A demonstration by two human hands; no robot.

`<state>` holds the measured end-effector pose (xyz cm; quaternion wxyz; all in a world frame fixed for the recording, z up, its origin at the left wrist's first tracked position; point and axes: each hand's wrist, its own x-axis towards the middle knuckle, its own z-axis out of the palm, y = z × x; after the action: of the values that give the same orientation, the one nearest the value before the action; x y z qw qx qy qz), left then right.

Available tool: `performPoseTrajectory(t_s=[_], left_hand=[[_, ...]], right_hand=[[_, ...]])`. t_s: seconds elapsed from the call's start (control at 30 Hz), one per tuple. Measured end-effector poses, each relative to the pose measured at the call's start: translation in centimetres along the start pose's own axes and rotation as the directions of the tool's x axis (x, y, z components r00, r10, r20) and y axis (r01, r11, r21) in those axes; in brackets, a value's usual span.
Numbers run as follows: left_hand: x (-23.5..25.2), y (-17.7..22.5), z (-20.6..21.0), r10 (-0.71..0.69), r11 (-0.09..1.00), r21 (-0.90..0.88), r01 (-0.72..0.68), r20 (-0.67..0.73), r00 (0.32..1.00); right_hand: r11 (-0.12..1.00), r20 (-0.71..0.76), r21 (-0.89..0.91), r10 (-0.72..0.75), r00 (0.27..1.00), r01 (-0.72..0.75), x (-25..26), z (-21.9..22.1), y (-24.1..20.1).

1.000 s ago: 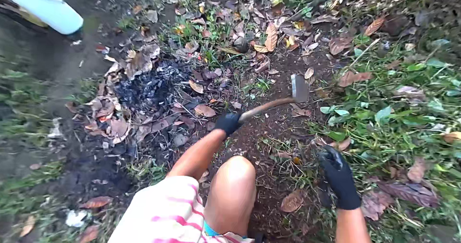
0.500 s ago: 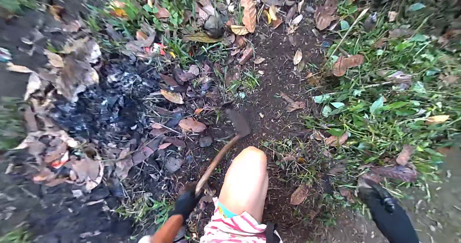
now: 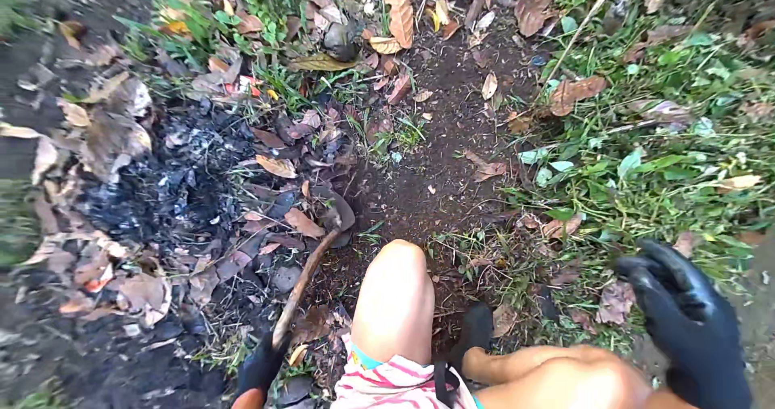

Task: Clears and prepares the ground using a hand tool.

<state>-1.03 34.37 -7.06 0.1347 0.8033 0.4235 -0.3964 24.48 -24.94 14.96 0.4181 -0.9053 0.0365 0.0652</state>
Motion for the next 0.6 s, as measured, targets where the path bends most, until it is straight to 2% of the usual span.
performPoseTrajectory(t_s=[0.07,0.17,0.2,0.27,0.3,0.33,0.37,0.4,0.47,0.53,0.6], left_hand=[[-2.2,2.1,0.9,0.028,0.999,-0.043,-0.027,0.016,0.999],[-2.4,11.2,0.8,0.254,0.967,0.006,-0.255,0.029,0.967],[-2.6,15.2,-0.4,0.359,0.932,0.032,-0.362,0.058,0.931],[-1.6,21.9,-2.8,0.571,0.811,0.110,-0.575,0.070,0.818],[-0.2,24.3,-3.4,0.651,0.736,0.195,-0.649,0.059,0.757],[1.7,25.4,-3.6,0.686,0.697,0.254,-0.671,0.036,0.726],[3.8,25.0,-3.3,0.673,0.713,0.275,-0.645,-0.009,0.739],[5.5,22.8,-2.4,0.595,0.785,0.251,-0.566,-0.053,0.802],[6.5,15.7,0.7,0.281,0.959,0.054,-0.277,-0.102,0.954],[3.6,10.1,4.0,0.023,0.988,-0.151,-0.038,-0.098,0.995],[-0.4,8.9,6.0,-0.071,0.981,-0.188,0.054,-0.082,0.994]], right_hand=[[0.999,0.024,0.051,-0.005,1.000,0.004,2.5,3.0,0.5],[0.990,0.073,0.093,-0.109,0.991,0.102,5.6,7.4,-1.0],[0.980,0.097,0.095,-0.183,0.978,0.174,6.5,8.8,-1.7],[0.947,0.131,0.077,-0.320,0.938,0.312,8.1,11.5,-2.6],[0.930,0.144,0.072,-0.367,0.919,0.360,8.8,12.7,-2.9],[0.922,0.158,0.063,-0.388,0.908,0.383,9.5,13.6,-3.0],[0.919,0.171,0.061,-0.393,0.904,0.388,10.0,14.3,-2.9],[0.918,0.182,0.062,-0.397,0.900,0.392,10.4,14.7,-2.8],[0.913,0.214,0.088,-0.409,0.887,0.399,10.8,14.8,-2.4],[0.905,0.243,0.139,-0.424,0.872,0.402,11.0,14.5,-1.9],[0.906,0.246,0.174,-0.419,0.874,0.386,11.4,14.1,-1.2]])
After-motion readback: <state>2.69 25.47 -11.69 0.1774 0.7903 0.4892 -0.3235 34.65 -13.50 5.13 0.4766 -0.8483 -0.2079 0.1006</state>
